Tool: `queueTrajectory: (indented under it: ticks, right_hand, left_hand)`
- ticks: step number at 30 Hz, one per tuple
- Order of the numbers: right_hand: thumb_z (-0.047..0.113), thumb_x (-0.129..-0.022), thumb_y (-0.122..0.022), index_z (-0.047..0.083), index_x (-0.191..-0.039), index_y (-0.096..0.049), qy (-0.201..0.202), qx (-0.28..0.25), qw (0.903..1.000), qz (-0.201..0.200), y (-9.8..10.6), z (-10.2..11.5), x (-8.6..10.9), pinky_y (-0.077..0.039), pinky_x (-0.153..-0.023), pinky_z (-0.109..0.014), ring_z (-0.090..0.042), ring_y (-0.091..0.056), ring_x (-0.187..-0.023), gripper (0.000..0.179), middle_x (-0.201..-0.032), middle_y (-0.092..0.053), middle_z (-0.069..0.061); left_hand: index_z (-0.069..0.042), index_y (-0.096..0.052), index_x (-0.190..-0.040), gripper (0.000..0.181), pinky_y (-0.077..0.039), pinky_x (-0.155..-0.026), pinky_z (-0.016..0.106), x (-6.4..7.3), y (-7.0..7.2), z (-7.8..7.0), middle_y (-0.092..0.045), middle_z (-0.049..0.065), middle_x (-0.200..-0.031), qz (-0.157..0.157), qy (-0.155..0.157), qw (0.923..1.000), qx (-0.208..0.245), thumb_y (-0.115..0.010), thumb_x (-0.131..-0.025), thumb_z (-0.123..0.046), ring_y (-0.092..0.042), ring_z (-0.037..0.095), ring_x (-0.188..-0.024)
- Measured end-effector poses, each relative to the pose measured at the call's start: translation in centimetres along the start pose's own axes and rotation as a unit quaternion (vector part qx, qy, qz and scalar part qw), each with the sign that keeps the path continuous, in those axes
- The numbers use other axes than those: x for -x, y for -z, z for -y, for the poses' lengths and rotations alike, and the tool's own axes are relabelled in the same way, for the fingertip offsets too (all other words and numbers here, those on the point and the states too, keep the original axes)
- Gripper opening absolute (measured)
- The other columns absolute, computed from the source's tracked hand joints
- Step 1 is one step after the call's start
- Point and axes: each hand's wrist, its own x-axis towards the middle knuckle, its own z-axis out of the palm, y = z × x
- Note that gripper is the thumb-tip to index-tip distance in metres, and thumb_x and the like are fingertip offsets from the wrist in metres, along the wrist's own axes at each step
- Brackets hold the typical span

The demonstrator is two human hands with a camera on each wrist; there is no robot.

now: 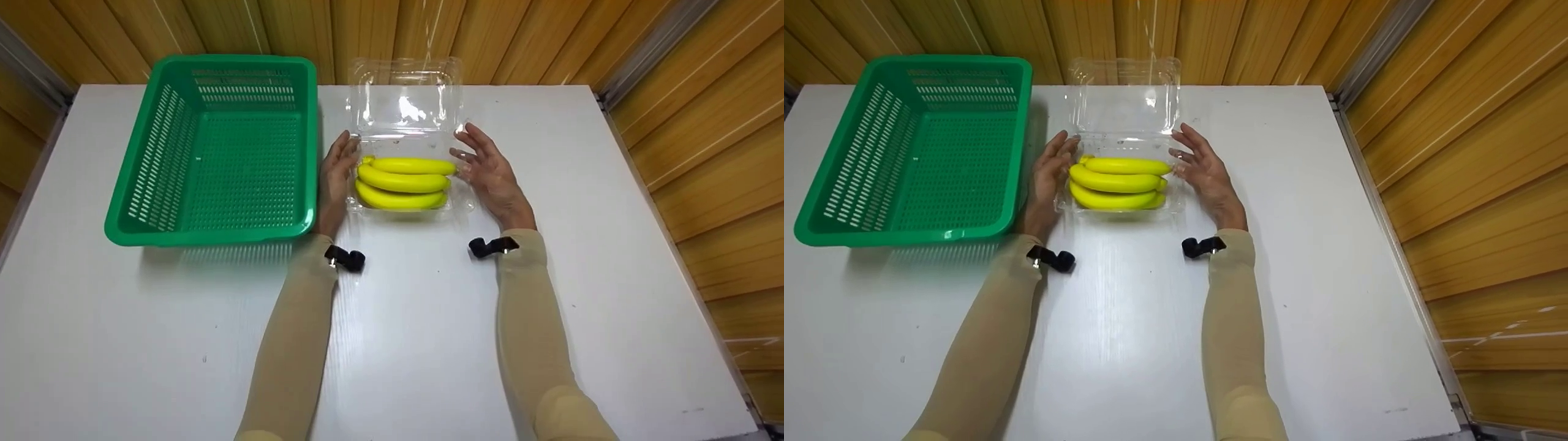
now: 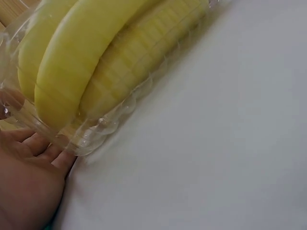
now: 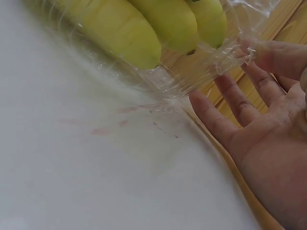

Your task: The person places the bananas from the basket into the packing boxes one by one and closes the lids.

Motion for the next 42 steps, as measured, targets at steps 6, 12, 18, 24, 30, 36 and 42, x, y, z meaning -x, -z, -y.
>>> queueTrajectory:
  ticks: [6, 12, 18, 24, 30, 36, 42]
  right_hand:
    - [-0.017, -0.098, -0.054, 0.011, -0.167, -0.031, -0.004, 0.007, 1.0, 0.001, -0.05, -0.02, -0.17, -0.046, -0.114, -0.043, -0.041, -0.038, -0.149, 0.078, -0.164, -0.041, -0.012]
    - [-0.014, -0.097, -0.058, 0.013, -0.167, -0.034, -0.009, 0.011, 0.9999, -0.001, 0.02, -0.17, -0.21, -0.045, -0.115, -0.043, -0.039, -0.04, -0.148, 0.078, -0.163, -0.043, -0.011]
    - [-0.013, -0.098, -0.058, 0.014, -0.166, -0.036, 0.0, 0.014, 0.9999, 0.005, 0.15, -0.29, -0.16, -0.043, -0.117, -0.044, -0.044, -0.035, -0.15, 0.076, -0.164, -0.041, -0.012]
    - [-0.008, -0.101, -0.061, 0.013, -0.166, -0.036, 0.001, 0.015, 0.9999, -0.004, 0.02, -0.31, -0.11, -0.043, -0.117, -0.045, -0.04, -0.04, -0.148, 0.072, -0.164, -0.042, -0.01]
    - [-0.003, -0.103, -0.061, 0.008, -0.167, -0.03, -0.002, 0.021, 0.9996, -0.021, -0.22, -0.31, -0.07, -0.044, -0.116, -0.045, -0.036, -0.044, -0.145, 0.072, -0.164, -0.043, -0.007]
    - [-0.003, -0.104, -0.059, 0.009, -0.167, -0.031, -0.008, 0.025, 0.9992, -0.03, -0.3, -0.3, -0.16, -0.043, -0.116, -0.043, -0.037, -0.043, -0.146, 0.07, -0.164, -0.043, -0.008]
    - [-0.002, -0.103, -0.06, 0.013, -0.167, -0.032, -0.01, 0.027, 0.9993, -0.024, -0.21, -0.33, -0.34, -0.041, -0.118, -0.044, -0.039, -0.04, -0.148, 0.071, -0.164, -0.042, -0.008]
  left_hand:
    - [-0.013, -0.039, -0.165, 0.056, -0.028, -0.125, 0.033, -0.24, 0.37, 0.05, -0.052, 0.005, -0.16, -0.01, 0.007, 0.9999, -0.001, -0.052, -0.11, -0.018, -0.044, 0.018, -0.148]
    - [-0.013, -0.04, -0.164, 0.056, -0.031, -0.123, 0.034, -0.27, 0.34, 0.12, -0.052, 0.01, -0.159, -0.017, -0.006, 0.9998, -0.002, -0.051, -0.11, -0.017, -0.048, 0.02, -0.145]
    - [-0.007, -0.04, -0.163, 0.054, -0.035, -0.12, 0.032, -0.46, 0.28, 0.44, -0.046, 0.021, -0.161, 0.004, -0.057, 0.9981, 0.024, -0.047, -0.11, -0.01, -0.046, 0.027, -0.147]
    - [-0.006, -0.041, -0.162, 0.053, -0.035, -0.119, 0.033, -0.6, 0.18, 0.52, -0.047, 0.019, -0.161, 0.004, -0.06, 0.9981, 0.012, -0.045, -0.11, -0.008, -0.046, 0.023, -0.146]
    - [-0.01, -0.045, -0.161, 0.05, -0.037, -0.119, 0.034, -0.56, 0.16, 0.5, -0.048, 0.014, -0.161, 0.0, -0.06, 0.9982, -0.012, -0.049, -0.111, -0.012, -0.047, 0.017, -0.144]
    - [-0.009, -0.048, -0.157, 0.046, -0.039, -0.117, 0.034, -0.8, 0.19, 0.63, -0.051, 0.014, -0.158, -0.007, -0.067, 0.9977, -0.006, -0.05, -0.111, -0.011, -0.049, 0.018, -0.143]
    - [-0.007, -0.051, -0.153, 0.043, -0.041, -0.115, 0.034, -0.89, 0.14, 0.68, -0.052, 0.017, -0.157, -0.014, -0.078, 0.9968, 0.0, -0.049, -0.11, -0.009, -0.05, 0.02, -0.142]
